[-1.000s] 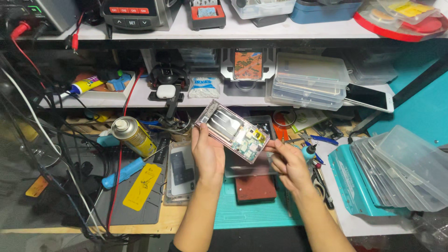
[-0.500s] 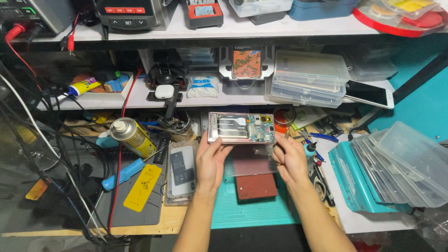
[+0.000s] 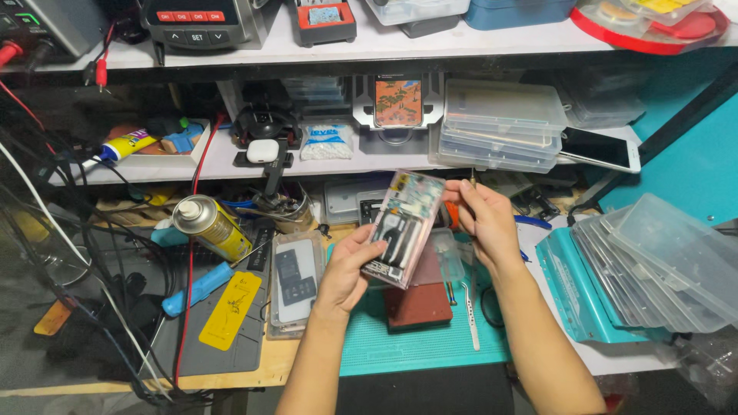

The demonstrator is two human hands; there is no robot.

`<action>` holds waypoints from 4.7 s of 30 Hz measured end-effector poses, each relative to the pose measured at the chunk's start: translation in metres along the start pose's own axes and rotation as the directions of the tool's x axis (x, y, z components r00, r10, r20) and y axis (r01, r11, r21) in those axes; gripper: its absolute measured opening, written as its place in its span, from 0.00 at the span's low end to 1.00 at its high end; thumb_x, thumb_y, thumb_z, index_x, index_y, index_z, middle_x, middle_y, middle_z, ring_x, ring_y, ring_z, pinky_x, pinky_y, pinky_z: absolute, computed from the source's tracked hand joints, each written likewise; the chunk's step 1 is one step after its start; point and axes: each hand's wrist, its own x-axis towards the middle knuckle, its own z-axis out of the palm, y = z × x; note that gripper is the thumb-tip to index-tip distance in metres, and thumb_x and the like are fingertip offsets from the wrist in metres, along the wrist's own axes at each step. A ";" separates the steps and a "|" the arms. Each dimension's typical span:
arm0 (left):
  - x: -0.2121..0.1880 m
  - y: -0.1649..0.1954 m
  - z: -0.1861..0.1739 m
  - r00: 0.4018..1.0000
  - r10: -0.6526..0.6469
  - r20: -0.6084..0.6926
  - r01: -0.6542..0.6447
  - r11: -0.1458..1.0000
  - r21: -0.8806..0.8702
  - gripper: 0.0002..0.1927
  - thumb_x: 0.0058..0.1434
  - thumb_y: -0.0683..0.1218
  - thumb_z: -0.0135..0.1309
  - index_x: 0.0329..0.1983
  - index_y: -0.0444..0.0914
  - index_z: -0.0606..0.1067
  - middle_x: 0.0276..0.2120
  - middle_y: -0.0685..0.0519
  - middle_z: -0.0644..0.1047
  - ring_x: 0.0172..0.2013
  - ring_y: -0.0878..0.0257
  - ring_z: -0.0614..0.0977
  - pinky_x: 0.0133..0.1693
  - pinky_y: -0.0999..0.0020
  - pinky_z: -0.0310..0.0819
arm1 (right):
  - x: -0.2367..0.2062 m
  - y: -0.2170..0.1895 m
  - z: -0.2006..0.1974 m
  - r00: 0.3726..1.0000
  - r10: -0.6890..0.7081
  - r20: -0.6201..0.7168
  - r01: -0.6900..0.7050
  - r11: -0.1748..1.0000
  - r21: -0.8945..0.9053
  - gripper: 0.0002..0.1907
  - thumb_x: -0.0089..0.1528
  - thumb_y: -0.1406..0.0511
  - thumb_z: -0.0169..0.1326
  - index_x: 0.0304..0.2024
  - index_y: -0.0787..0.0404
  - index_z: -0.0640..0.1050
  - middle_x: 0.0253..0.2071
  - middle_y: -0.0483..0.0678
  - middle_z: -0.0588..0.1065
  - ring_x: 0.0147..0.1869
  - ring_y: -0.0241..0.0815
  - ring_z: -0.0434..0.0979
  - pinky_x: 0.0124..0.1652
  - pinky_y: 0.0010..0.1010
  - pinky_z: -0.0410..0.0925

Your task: The person works on a disassembled smartphone at a repair bench, holding the phone frame and midplate in one hand while using a screwdriver to remove and tighten small screws and reposition internal components. They flip the phone over to work on both sides and continue fastening screws along the edges.

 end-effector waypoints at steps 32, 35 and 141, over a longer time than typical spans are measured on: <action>-0.017 0.015 -0.025 0.893 0.283 -0.349 -0.309 0.951 -0.020 0.19 0.66 0.36 0.47 0.61 0.31 0.70 0.52 0.47 0.78 0.51 0.59 0.81 0.54 0.63 0.75 | 0.050 0.066 0.051 0.896 -0.147 0.419 0.438 0.136 -0.889 0.10 0.58 0.61 0.61 0.43 0.53 0.85 0.38 0.51 0.76 0.42 0.58 0.78 0.40 0.49 0.69; -0.020 0.014 -0.027 0.889 0.295 -0.351 -0.321 0.947 -0.017 0.19 0.66 0.35 0.47 0.61 0.31 0.70 0.52 0.47 0.78 0.51 0.59 0.81 0.54 0.63 0.75 | 0.062 0.073 0.061 0.859 -0.113 0.499 0.508 0.078 -0.858 0.10 0.56 0.64 0.60 0.41 0.55 0.84 0.39 0.52 0.75 0.42 0.59 0.78 0.40 0.49 0.70; 0.008 -0.005 0.030 0.752 0.479 -0.452 -0.439 0.876 0.198 0.16 0.59 0.35 0.60 0.50 0.33 0.74 0.41 0.51 0.80 0.39 0.65 0.82 0.44 0.69 0.78 | -0.040 0.055 0.052 0.987 -0.037 0.157 0.099 0.908 -0.406 0.06 0.60 0.67 0.63 0.34 0.66 0.83 0.26 0.39 0.77 0.30 0.26 0.71 0.31 0.22 0.65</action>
